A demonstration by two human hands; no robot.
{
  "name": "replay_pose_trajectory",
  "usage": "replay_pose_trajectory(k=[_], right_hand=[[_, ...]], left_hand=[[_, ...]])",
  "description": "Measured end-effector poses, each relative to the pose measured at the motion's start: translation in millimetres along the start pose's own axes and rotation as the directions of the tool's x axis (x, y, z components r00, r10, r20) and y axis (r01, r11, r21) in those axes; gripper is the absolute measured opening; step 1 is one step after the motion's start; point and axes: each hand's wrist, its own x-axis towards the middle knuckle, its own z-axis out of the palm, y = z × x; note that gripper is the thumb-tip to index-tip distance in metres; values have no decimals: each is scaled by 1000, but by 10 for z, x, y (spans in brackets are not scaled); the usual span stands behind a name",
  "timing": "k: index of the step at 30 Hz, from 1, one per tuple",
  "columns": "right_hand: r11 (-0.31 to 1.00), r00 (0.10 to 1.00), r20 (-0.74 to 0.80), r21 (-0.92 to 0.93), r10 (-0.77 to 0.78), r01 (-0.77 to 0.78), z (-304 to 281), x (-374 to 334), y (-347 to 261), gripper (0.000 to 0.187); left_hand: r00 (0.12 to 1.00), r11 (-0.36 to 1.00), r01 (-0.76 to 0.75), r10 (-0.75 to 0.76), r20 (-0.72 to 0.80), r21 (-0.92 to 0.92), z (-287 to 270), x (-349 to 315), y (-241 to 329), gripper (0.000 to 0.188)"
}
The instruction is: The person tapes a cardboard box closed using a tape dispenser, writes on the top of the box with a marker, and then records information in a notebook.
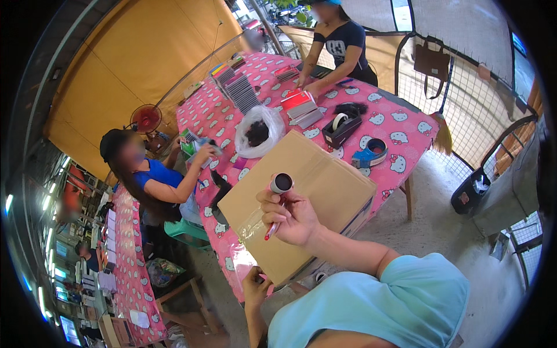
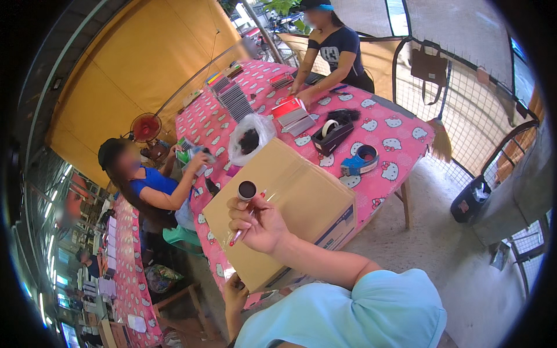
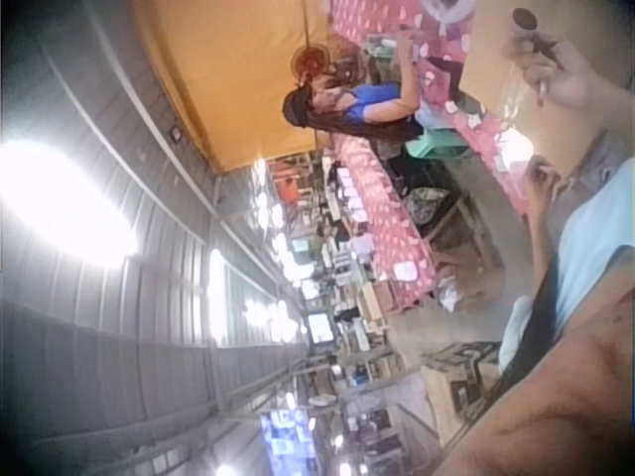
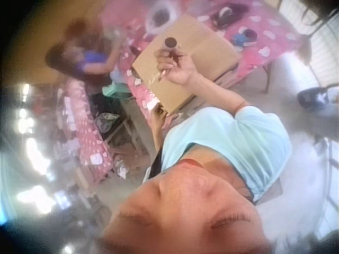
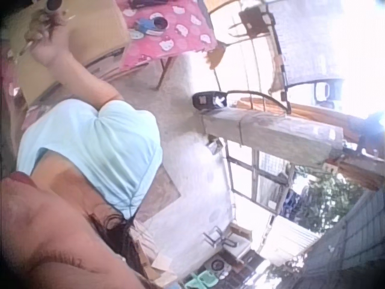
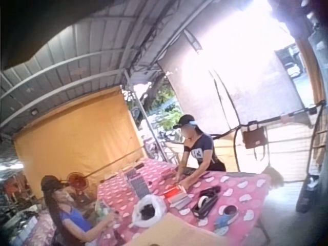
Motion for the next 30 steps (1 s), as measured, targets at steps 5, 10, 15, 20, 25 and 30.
replay_pose_trajectory(k=[5,10,15,20,25,30], right_hand=[[996,999,16,-79,-40,41,-34,-17,-27,28],[994,999,27,-97,-43,45,-51,-44,-36,29],[992,998,33,-116,-51,55,-49,-46,-45,29],[907,988,47,-391,-150,156,75,-10,85,29],[-113,956,192,-979,-220,171,768,227,21,23],[-970,999,-22,-241,-35,-39,553,973,353,23]], left_hand=[[998,999,-41,42,-56,28,60,-156,127,24],[997,994,-15,23,-70,110,75,-227,174,22],[997,994,-40,46,-63,98,85,-238,199,21],[980,972,-99,133,-150,213,-86,-261,119,23],[947,955,-209,251,-202,209,-239,22,332,61],[897,909,-362,400,-187,206,-354,394,578,69]])
